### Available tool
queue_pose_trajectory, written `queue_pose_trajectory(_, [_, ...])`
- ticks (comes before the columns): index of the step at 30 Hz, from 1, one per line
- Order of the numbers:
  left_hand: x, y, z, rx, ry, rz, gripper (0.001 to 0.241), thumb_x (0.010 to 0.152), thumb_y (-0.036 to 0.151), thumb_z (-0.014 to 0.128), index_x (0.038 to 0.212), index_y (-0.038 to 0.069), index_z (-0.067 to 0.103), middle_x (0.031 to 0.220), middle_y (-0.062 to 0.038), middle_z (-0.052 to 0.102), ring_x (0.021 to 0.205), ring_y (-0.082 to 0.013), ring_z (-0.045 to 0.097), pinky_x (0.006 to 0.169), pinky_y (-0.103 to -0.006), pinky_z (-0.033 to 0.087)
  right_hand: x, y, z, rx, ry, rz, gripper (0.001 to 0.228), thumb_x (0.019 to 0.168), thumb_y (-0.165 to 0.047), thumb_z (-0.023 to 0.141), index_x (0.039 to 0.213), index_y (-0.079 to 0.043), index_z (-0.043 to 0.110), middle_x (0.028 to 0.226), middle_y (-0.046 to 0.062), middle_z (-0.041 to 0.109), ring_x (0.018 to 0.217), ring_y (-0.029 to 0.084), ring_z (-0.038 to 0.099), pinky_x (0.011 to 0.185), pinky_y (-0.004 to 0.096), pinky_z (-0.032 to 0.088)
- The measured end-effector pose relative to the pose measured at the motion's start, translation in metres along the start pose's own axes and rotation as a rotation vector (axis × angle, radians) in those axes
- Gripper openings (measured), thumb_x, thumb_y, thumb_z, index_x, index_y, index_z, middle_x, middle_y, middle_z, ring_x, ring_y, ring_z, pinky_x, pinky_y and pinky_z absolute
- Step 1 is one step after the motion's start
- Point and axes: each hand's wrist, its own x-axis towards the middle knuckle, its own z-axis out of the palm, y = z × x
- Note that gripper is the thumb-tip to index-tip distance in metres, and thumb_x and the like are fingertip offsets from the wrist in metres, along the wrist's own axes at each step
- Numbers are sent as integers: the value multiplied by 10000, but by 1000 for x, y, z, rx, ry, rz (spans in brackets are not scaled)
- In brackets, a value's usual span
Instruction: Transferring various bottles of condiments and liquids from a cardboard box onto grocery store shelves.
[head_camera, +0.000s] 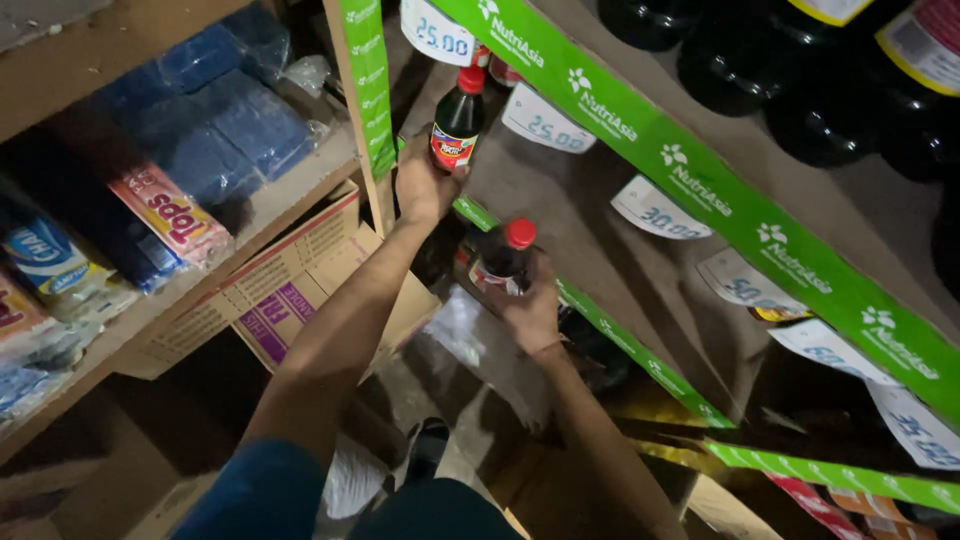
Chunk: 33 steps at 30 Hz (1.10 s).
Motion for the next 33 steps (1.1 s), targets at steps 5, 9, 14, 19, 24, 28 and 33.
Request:
queue_pose_trajectory(5, [20,7,-21,102,-199,-303,578,753,267,877,1251,105,633,1170,-146,726,1111,-357,677,921,-463,537,25,-14,26,44,8,-19,664,775,-114,901,1322,-6,540,1207,99,689,1094,190,669,982,343,546])
queue_pose_trajectory(9, [32,7,-33,48,-254,-237,730,753,194,867,1414,110,568,1227,-206,696,1147,-401,655,934,-462,531,46,-11,47,93,60,-40,632,766,-84,910,1290,-14,564,1224,97,658,1113,205,649,975,354,552])
queue_pose_trajectory(14, [-2,-63,-14,-161,-4,33,685,817,37,765,1444,-32,498,1267,-286,662,1203,-418,639,1009,-439,507,73,5,69,173,131,-92,645,782,-46,894,1315,-10,534,1271,103,642,1172,222,632,1033,380,524])
queue_pose_trajectory(19, [-34,-38,-45,-210,-164,-261,667,785,-41,552,1445,49,573,1224,-197,734,1153,-299,732,995,-358,571,93,13,94,214,167,-66,687,742,-64,884,1309,-22,499,1258,94,624,1160,214,640,991,382,559])
queue_pose_trajectory(24, [-31,-16,-61,-167,-142,275,731,707,-59,689,1413,-47,500,1232,-292,621,1175,-465,590,1008,-468,473,105,16,113,151,159,-63,719,681,-107,924,1260,-25,505,1218,113,613,1107,228,649,940,373,573])
queue_pose_trajectory(28, [-26,-18,-58,-161,-97,148,553,783,-37,681,1328,7,601,1163,-239,672,1129,-436,650,996,-439,519,119,8,125,-35,198,-56,660,668,-133,953,1190,-10,567,1121,127,663,1014,241,687,910,372,568])
queue_pose_trajectory(33, [-18,-44,-44,-61,-32,133,562,730,7,676,1290,6,630,1176,-271,686,1113,-444,662,975,-464,527,138,11,132,-140,224,-51,610,657,-125,959,1162,-1,638,1068,145,685,973,274,676,880,385,550])
